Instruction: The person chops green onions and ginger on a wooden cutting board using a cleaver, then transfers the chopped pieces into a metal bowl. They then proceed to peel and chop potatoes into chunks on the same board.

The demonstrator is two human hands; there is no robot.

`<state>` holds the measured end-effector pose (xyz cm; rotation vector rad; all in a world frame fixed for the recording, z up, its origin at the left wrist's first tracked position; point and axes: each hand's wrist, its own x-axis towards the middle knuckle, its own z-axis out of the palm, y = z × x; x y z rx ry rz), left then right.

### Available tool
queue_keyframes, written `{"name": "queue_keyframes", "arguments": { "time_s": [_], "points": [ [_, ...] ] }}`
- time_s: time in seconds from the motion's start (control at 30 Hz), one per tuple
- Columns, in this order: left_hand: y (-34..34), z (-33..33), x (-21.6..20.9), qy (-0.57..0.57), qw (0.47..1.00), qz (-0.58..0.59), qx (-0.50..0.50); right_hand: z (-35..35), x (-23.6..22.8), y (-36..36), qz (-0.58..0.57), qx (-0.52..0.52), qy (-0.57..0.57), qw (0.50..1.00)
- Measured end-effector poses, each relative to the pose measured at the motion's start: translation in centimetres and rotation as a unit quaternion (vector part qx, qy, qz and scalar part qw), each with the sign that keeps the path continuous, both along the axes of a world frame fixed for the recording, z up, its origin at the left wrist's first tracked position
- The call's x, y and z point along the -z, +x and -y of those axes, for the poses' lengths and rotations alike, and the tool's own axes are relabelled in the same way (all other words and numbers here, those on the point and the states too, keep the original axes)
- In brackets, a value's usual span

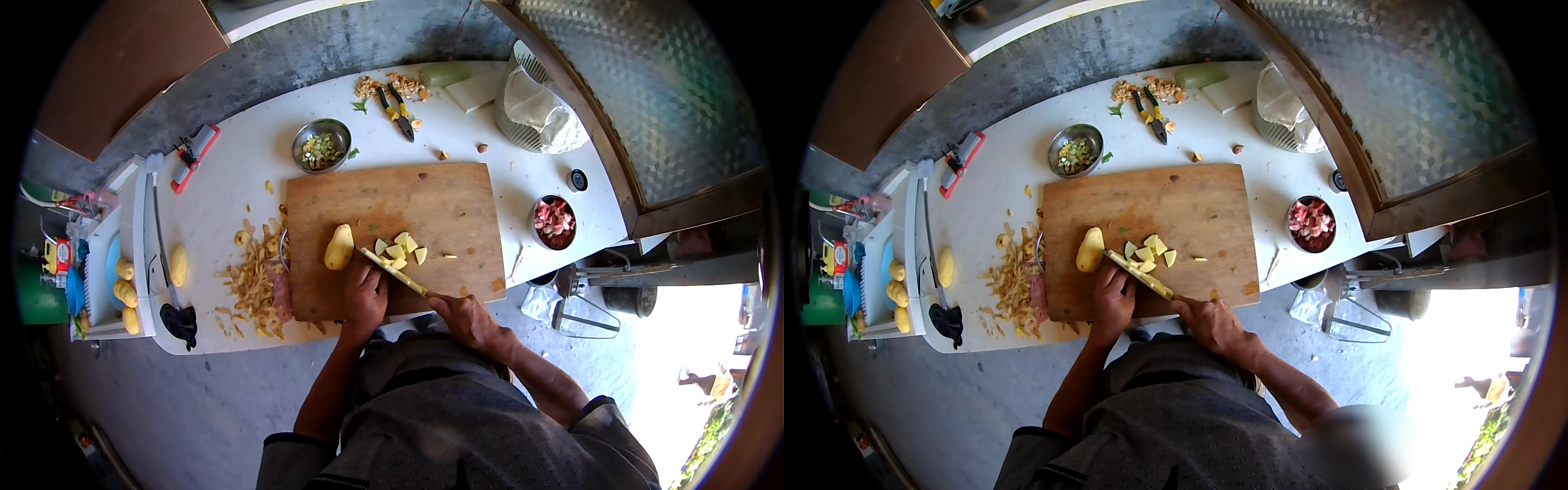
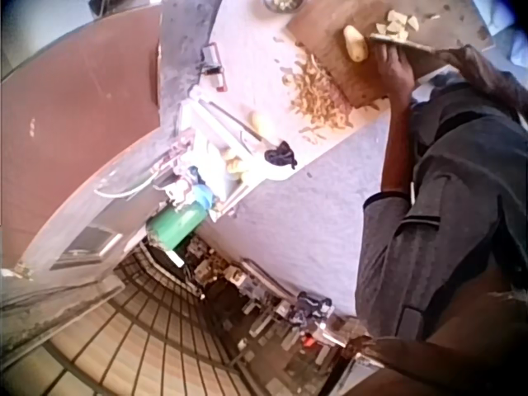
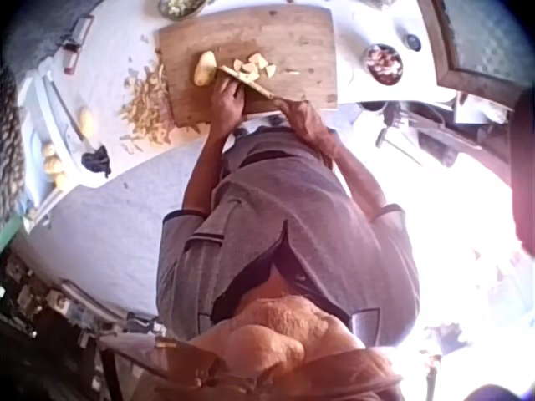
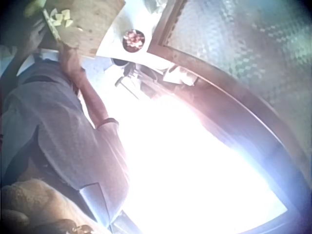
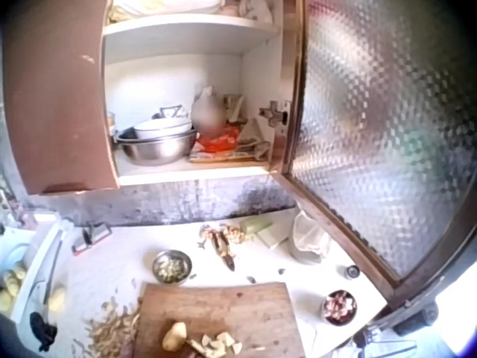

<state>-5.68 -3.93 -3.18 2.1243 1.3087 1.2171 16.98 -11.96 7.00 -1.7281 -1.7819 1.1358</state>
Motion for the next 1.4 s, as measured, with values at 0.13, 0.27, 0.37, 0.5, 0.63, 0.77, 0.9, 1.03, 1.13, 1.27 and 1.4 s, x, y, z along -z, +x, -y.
{"name": "queue_keyframes", "arguments": {
  "time_s": [0.13,0.27,0.37,0.5,0.63,0.77,0.9,1.03,1.13,1.27,1.4],
  "points": [
    [-0.2,0.4,0.4,-0.031,0.999,0.007,-0.002,0.1,-0.2,0.8,-0.044,0.01,-0.011,0.999],
    [-0.2,0.4,0.4,-0.019,1.0,0.006,-0.007,0.4,-2.2,1.4,-0.059,-0.023,-0.052,0.997],
    [-0.3,0.4,0.3,-0.023,1.0,0.009,-0.003,0.3,-3.3,1.4,-0.04,-0.029,-0.078,0.996],
    [-0.1,0.2,-0.3,-0.01,1.0,0.01,0.005,1.1,-0.1,1.4,0.023,-0.033,-0.027,0.999],
    [-0.3,0.3,0.4,-0.013,1.0,0.006,0.001,0.1,0.8,0.6,0.029,-0.021,-0.036,0.999],
    [-0.3,0.4,0.4,-0.012,1.0,0.003,-0.005,0.0,1.0,0.3,-0.037,0.018,0.027,0.999],
    [-0.5,0.7,0.8,-0.016,1.0,0.013,-0.01,0.2,-1.4,0.9,-0.058,0.001,-0.021,0.998],
    [-0.6,0.7,1.2,-0.022,1.0,0.014,-0.003,0.9,-1.9,1.3,-0.033,-0.025,-0.035,0.999],
    [-0.5,0.5,0.9,-0.001,1.0,0.01,-0.003,0.8,-2.2,1.1,-0.027,-0.033,-0.026,0.999],
    [-0.5,0.6,1.0,-0.021,1.0,0.016,0.003,0.4,0.4,0.6,0.006,-0.025,-0.057,0.998],
    [-0.6,0.8,0.4,-0.031,0.999,-0.009,0.0,1.4,2.9,0.5,0.01,-0.017,0.04,0.999]
  ]
}}
